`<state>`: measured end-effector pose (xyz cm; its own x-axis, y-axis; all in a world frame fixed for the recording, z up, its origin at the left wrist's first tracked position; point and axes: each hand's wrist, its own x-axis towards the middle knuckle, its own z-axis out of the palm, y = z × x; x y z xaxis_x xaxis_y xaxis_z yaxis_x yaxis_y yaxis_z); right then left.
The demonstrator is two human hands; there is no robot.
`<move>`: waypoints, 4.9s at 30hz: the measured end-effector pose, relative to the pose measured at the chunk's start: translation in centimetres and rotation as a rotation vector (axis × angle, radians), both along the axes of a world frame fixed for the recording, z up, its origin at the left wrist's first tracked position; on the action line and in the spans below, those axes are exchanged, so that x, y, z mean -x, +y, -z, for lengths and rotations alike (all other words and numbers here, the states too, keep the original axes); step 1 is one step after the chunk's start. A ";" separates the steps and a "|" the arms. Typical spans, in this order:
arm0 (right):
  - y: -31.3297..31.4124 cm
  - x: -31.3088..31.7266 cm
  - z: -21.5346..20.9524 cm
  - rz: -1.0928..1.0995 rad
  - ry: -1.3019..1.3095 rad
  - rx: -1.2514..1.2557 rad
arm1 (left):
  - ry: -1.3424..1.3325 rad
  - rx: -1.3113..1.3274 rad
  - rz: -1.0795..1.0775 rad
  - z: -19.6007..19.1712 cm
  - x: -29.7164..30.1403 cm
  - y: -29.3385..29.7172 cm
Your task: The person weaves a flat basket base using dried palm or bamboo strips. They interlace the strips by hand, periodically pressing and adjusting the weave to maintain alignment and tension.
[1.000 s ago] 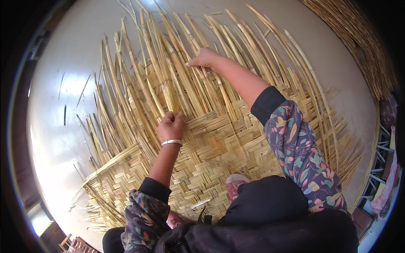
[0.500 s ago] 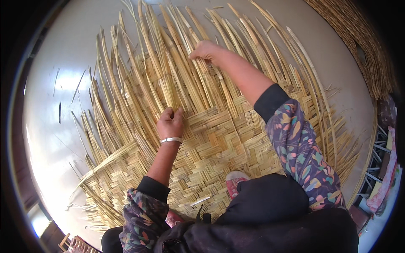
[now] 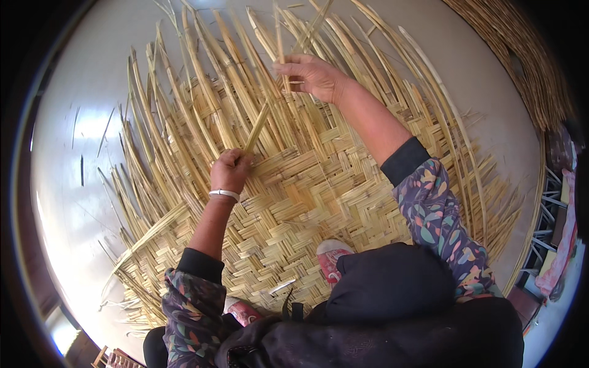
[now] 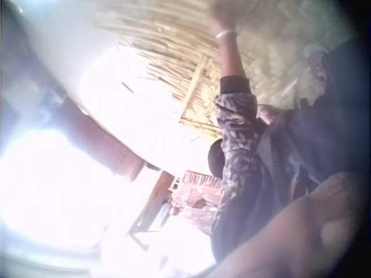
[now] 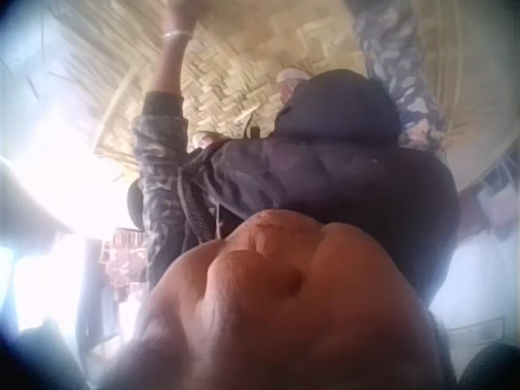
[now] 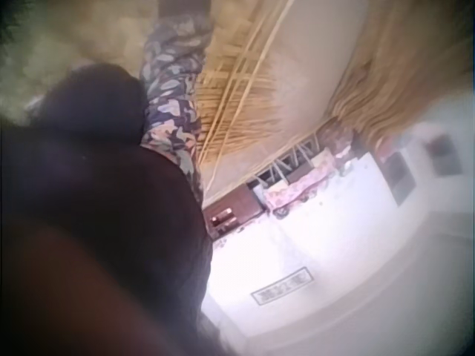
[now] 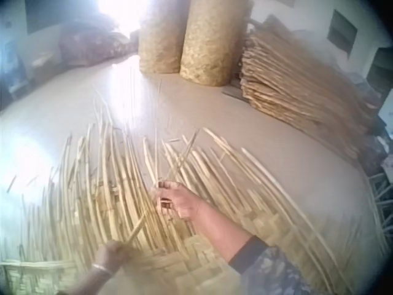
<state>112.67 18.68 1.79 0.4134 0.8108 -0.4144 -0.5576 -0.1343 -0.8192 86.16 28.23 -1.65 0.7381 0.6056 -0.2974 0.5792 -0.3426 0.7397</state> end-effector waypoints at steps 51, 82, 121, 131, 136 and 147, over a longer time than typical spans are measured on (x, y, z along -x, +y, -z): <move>-34.2 -16.1 -17.0 0.207 -2.161 1.502 | -0.054 -0.217 0.371 -4.6 -9.1 -5.6; -5.4 1.4 1.5 -0.640 -0.919 0.639 | 0.006 0.557 0.012 0.4 -15.8 -1.9; -4.9 0.3 5.4 -0.322 -0.421 0.326 | 0.043 0.886 -0.021 0.3 -15.1 -0.1; -4.9 0.2 5.8 -0.309 -0.374 0.308 | -0.103 0.592 0.016 1.0 -15.9 0.1; -5.2 0.3 5.2 -0.280 -0.375 0.305 | -0.077 0.664 -0.059 -0.2 -16.5 0.0; -4.7 0.5 4.8 -0.375 -0.620 0.410 | -0.107 0.436 -0.097 0.1 -17.0 0.1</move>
<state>112.22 13.98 -3.04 0.3964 0.7746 -0.4929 0.1197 -0.5759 -0.8087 103.17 28.30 -1.70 0.7248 0.5084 -0.4650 0.5056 0.0660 0.8603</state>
